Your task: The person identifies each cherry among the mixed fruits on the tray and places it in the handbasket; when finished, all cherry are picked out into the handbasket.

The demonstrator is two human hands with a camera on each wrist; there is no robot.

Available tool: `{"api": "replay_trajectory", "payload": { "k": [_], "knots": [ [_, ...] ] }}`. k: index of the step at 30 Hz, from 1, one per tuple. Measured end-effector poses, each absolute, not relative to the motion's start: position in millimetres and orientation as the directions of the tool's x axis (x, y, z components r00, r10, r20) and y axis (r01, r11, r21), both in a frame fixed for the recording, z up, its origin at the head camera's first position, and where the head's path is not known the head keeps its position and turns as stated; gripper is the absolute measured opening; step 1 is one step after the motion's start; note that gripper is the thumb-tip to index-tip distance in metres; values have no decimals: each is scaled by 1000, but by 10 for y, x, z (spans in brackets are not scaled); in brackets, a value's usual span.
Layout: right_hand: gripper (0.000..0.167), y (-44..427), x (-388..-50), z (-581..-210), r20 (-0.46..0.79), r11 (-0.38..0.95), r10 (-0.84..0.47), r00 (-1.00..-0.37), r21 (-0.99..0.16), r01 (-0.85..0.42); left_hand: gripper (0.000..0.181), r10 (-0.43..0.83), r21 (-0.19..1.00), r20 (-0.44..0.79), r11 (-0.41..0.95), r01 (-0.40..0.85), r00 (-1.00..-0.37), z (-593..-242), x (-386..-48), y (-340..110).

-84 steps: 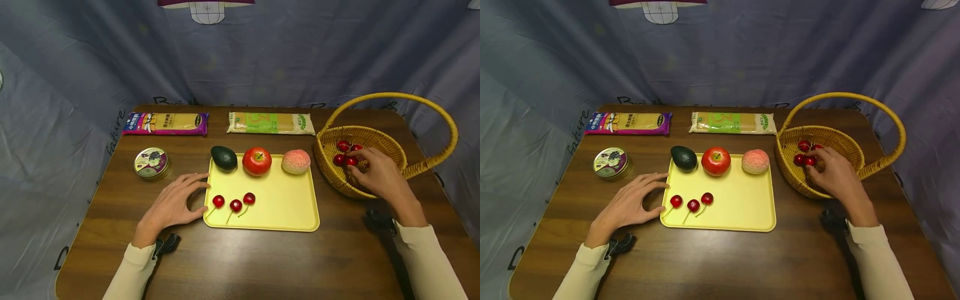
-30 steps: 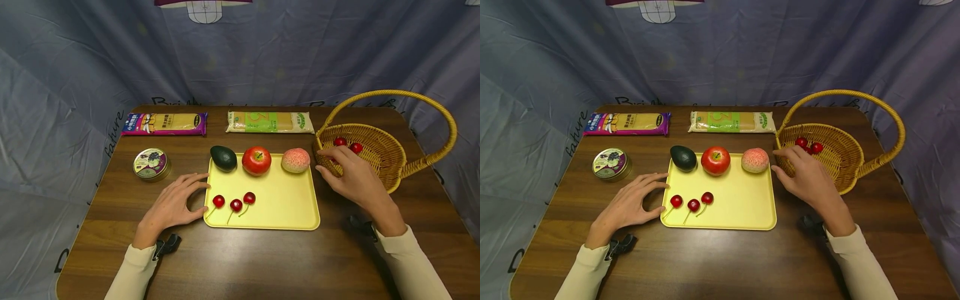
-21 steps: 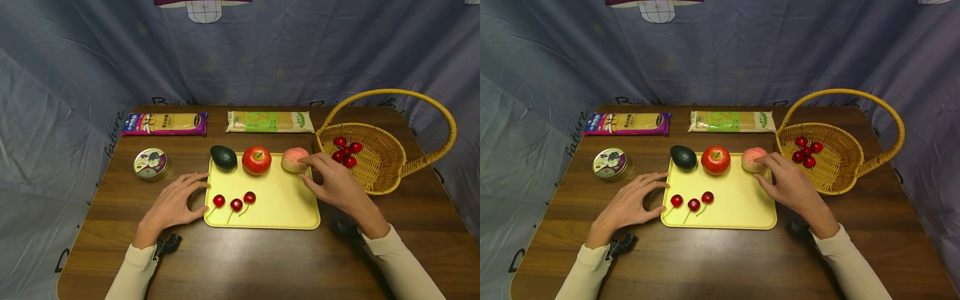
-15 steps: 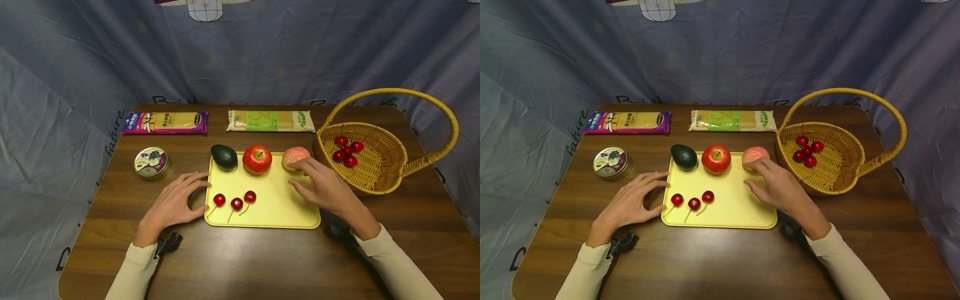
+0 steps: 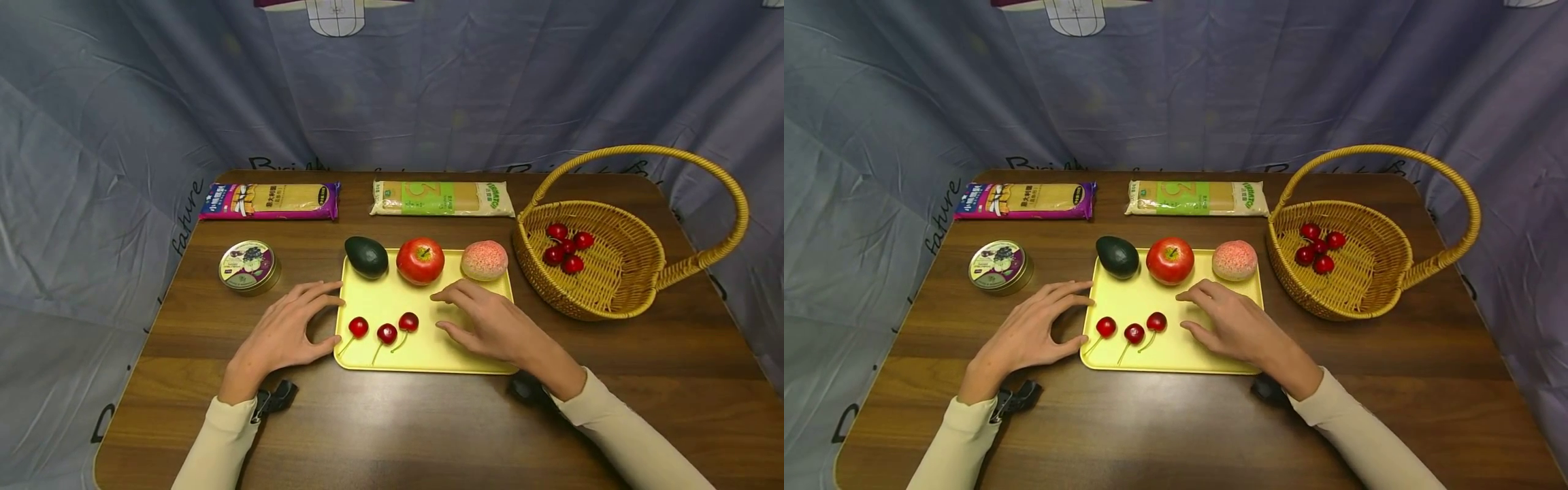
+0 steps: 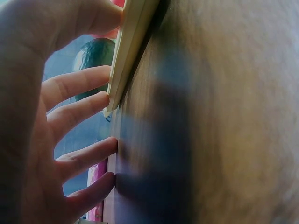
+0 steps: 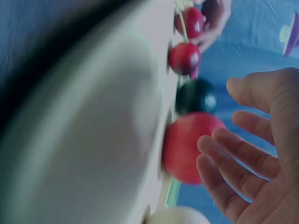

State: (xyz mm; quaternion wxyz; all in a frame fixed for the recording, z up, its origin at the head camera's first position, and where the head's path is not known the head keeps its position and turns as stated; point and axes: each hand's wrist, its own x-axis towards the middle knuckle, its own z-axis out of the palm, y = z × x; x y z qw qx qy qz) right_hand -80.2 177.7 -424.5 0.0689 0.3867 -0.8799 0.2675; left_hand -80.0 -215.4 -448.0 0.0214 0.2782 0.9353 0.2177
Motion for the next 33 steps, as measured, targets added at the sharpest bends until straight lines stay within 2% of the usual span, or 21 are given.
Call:
{"api": "replay_trajectory", "payload": {
  "k": [10,19,29,33],
  "knots": [
    [39,1505,-733,-4315,224,559,-711,-667,-397,-728,57,535,423,77,746,514,-841,-4490,-799,-2162],
    [36,1396,-705,-4302,161,580,-722,-672,-389,-716,58,536,426,86,742,518,-840,-4492,-800,-2164],
    [24,1383,-712,-4336,193,552,-742,-642,-368,-748,57,539,424,90,740,522,-837,-4478,-805,-2159],
    [24,1418,-708,-4331,212,560,-734,-646,-349,-751,57,537,425,90,741,520,-839,-4480,-798,-2157]
  ]
}}
